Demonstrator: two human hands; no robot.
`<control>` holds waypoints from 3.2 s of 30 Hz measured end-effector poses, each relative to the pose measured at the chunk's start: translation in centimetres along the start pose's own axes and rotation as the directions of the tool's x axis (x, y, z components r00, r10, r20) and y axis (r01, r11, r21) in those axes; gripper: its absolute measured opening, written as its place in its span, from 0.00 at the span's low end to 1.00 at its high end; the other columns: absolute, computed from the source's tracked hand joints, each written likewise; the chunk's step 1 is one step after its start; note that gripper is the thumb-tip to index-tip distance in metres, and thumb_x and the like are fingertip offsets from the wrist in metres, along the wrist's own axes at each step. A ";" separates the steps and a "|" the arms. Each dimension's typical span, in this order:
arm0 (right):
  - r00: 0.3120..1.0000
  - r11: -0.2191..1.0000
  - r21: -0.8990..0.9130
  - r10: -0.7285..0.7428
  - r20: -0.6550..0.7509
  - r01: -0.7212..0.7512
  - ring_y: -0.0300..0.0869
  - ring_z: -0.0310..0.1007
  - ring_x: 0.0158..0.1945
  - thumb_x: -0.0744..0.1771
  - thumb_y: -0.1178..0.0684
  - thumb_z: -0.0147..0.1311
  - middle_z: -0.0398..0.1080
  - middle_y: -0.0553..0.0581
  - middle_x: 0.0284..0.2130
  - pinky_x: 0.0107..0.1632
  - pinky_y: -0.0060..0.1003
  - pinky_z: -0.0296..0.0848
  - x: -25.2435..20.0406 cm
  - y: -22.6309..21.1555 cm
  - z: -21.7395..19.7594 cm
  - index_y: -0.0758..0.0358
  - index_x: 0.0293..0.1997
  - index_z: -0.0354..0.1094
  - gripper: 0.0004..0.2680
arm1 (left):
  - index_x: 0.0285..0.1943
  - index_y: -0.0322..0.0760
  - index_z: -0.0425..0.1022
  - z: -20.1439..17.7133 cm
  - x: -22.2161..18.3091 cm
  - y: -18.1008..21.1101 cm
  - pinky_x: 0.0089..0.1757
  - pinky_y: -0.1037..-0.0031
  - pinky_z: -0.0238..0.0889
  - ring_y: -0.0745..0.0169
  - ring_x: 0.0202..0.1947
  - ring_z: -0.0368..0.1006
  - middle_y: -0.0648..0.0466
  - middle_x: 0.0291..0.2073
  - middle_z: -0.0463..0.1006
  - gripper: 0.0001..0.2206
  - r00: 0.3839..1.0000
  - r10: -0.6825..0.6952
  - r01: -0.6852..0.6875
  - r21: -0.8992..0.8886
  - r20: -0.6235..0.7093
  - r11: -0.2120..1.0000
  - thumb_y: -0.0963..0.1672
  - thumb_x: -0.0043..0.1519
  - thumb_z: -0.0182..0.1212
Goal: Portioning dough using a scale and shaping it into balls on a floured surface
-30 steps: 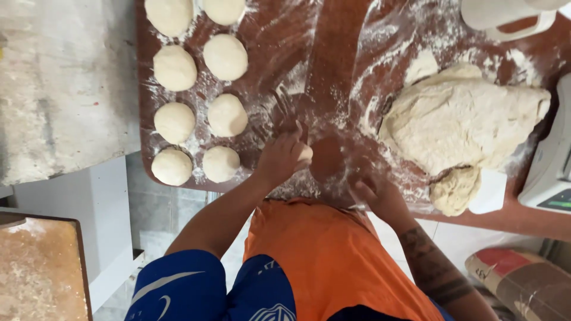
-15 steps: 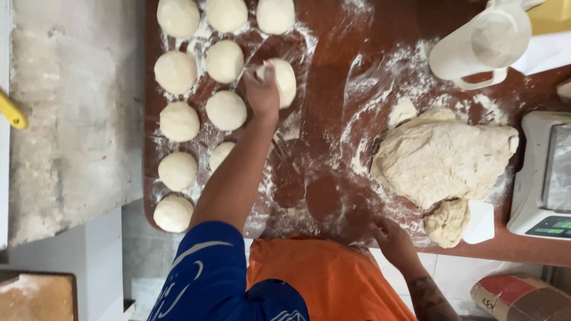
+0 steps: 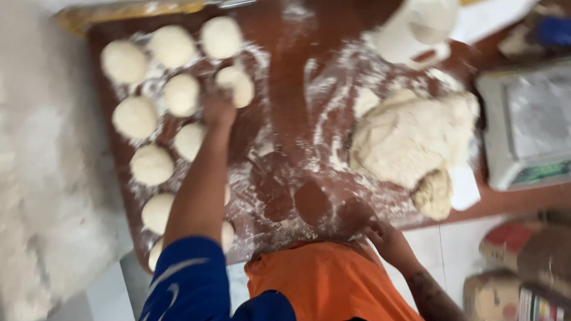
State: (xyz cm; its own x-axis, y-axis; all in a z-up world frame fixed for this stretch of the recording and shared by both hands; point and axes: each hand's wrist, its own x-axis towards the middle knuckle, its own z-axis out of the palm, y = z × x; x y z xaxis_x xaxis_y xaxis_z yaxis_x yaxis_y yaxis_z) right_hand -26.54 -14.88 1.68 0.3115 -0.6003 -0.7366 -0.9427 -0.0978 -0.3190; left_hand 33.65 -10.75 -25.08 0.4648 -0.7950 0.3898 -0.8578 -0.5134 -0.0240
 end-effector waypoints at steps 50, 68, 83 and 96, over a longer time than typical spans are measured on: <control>0.971 -0.135 0.961 -0.039 0.237 -0.240 0.58 0.71 0.58 0.60 0.28 0.48 0.71 0.62 0.57 0.61 0.53 0.68 3.4 6.9 -20.9 0.55 0.63 0.67 0.30 | 0.67 0.48 0.75 -38.1 -12.7 39.1 0.47 0.60 0.75 0.46 0.53 0.78 0.45 0.58 0.77 0.21 0.426 -0.229 0.903 -0.428 0.875 0.044 0.51 0.66 0.58; 0.899 0.066 0.996 -0.438 -0.020 0.055 0.65 0.54 0.72 0.69 0.33 0.48 0.47 0.69 0.73 0.63 0.66 0.67 1.2 -3.2 -5.0 0.51 0.76 0.44 0.28 | 0.67 0.28 0.70 -37.6 -11.4 39.1 0.59 0.50 0.64 0.40 0.62 0.70 0.34 0.58 0.75 0.31 0.627 -0.217 0.702 -0.664 0.748 -0.257 0.52 0.61 0.69; 0.964 -0.050 0.979 -0.172 -0.205 0.199 0.53 0.65 0.60 0.67 0.46 0.48 0.64 0.63 0.57 0.56 0.51 0.71 -5.5 -13.8 4.5 0.55 0.65 0.58 0.19 | 0.57 0.40 0.77 -41.7 -11.8 29.6 0.53 0.57 0.67 0.52 0.53 0.76 0.45 0.50 0.80 0.22 0.400 -0.541 0.777 -0.587 0.740 -0.228 0.54 0.61 0.62; 0.775 0.400 0.772 0.199 -0.600 0.495 0.36 0.78 0.34 0.69 0.57 0.55 0.74 0.52 0.34 0.40 0.32 0.83 4.9 7.0 0.0 0.57 0.50 0.68 0.06 | 0.74 0.49 0.64 -39.4 -18.4 18.1 0.60 0.39 0.60 0.31 0.66 0.64 0.37 0.69 0.63 0.29 0.403 -0.081 0.910 -0.408 0.912 -0.070 0.60 0.68 0.55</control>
